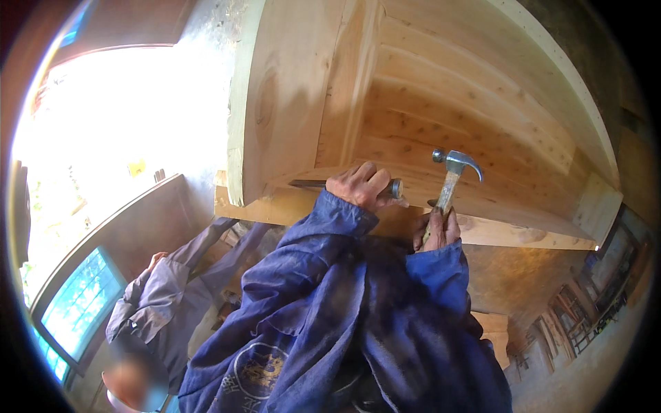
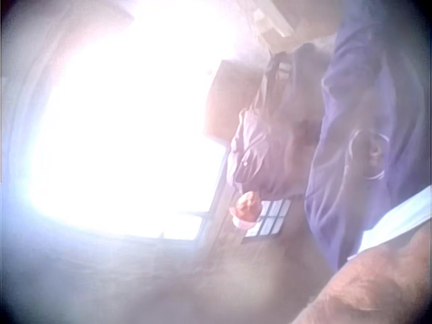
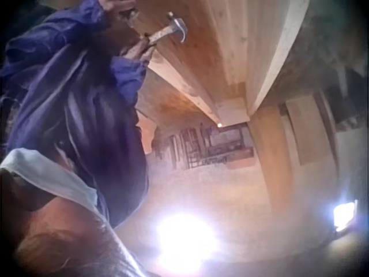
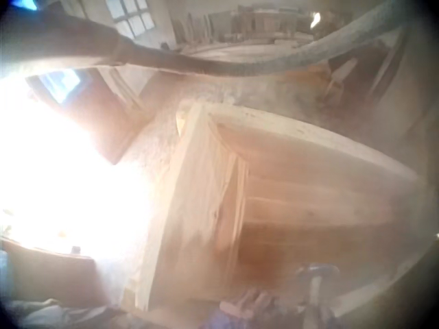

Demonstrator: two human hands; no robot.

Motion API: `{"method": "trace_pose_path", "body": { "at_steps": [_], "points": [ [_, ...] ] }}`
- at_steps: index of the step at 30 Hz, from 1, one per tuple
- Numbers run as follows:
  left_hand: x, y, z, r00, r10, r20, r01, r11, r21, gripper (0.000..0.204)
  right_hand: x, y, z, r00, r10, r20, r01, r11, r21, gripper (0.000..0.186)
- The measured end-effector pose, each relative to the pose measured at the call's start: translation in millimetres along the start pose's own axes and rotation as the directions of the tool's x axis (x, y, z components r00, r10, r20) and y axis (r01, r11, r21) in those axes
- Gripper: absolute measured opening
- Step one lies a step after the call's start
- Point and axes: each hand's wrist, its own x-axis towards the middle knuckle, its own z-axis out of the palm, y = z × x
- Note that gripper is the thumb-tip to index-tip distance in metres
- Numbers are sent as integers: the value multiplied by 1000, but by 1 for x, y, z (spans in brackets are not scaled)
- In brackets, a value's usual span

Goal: The person assembles wooden furniture components by holding a chisel against a joint and striking it with a hammer, then uses the hammer to drive nails into the wood structure.

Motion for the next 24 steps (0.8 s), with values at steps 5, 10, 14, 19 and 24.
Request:
{"method": "trace_pose_path", "body": {
  "at_steps": [5, 10, 14, 19, 24],
  "points": [
    [8, 5, -6, 971, -160, 178, 157, 987, 33, 37, 8, -2, -9, 997, 78, 16, -79, 996, 37, 25],
    [10, -4, 3, 880, -363, 308, 340, 932, 127, 22, 9, -15, -13, 991, 125, -43, -127, 991, -38, 22],
    [7, -18, 4, 897, -369, 244, 351, 929, 116, 22, 1, -27, -12, 993, 101, -64, -102, 995, -6, 21],
    [13, -7, -5, 920, -338, 196, 323, 940, 107, 20, -6, -46, -20, 990, -60, -127, 55, 997, -49, 22],
    [11, -9, -17, 938, -312, 154, 306, 950, 60, 19, -13, -59, -24, 985, -123, -125, 114, 991, -77, 31]
  ]
}}
